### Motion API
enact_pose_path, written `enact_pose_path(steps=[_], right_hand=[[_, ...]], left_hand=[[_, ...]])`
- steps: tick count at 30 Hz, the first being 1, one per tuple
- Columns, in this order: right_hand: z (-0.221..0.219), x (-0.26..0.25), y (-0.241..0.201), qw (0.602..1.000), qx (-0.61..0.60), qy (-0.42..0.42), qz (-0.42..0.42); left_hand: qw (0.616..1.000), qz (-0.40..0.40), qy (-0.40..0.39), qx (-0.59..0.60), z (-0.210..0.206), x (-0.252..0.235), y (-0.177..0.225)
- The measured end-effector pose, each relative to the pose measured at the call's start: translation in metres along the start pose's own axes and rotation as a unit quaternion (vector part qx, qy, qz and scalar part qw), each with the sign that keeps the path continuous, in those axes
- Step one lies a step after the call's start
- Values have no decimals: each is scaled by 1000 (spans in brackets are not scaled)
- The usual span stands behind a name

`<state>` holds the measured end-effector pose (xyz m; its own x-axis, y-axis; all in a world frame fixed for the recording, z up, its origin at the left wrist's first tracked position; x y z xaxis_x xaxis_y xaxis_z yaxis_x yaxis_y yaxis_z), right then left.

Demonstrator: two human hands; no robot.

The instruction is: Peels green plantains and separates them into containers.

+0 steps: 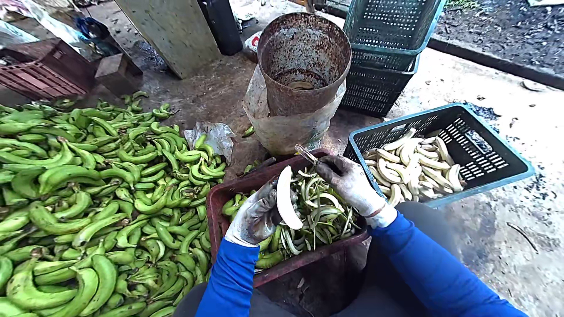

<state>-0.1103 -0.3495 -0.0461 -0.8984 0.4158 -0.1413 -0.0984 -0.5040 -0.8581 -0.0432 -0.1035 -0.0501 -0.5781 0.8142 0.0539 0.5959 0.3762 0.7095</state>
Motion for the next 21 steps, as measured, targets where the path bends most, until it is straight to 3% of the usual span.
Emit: enact_pose_path(steps=[4,7,9,12,14,17,19,21], right_hand=[[-21,29,-29,992,-98,-79,10],[-40,40,-27,993,-3,-112,36],[-23,31,-18,997,43,-57,18],[40,19,-3,984,161,76,-12],[78,12,15,964,198,160,-71],[83,5,24,962,100,235,-101],[43,13,-1,986,15,158,-42],[-18,21,-15,999,1,-32,-11]], left_hand=[[989,-65,132,-33,-9,-7,-15],[958,-49,243,-146,-16,-15,-34],[919,-25,283,-272,-15,-18,-25],[855,-65,345,-382,0,-2,14],[845,-112,381,-357,12,17,44],[839,-204,432,-259,25,29,79],[828,-225,455,-239,32,36,88],[821,-221,472,-233,34,38,90]])
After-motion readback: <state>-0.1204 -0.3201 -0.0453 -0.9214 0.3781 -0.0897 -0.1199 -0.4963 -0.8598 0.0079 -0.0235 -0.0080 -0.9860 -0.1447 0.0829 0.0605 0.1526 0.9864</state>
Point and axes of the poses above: each hand's wrist, its own x-axis away from the middle knuckle, its own z-axis out of the back of the hand, y = z × x, the point moved 3 cm from there along -x, towards the middle knuckle, and after that the axes turned 3 degrees about y, right-handed, at the moved point
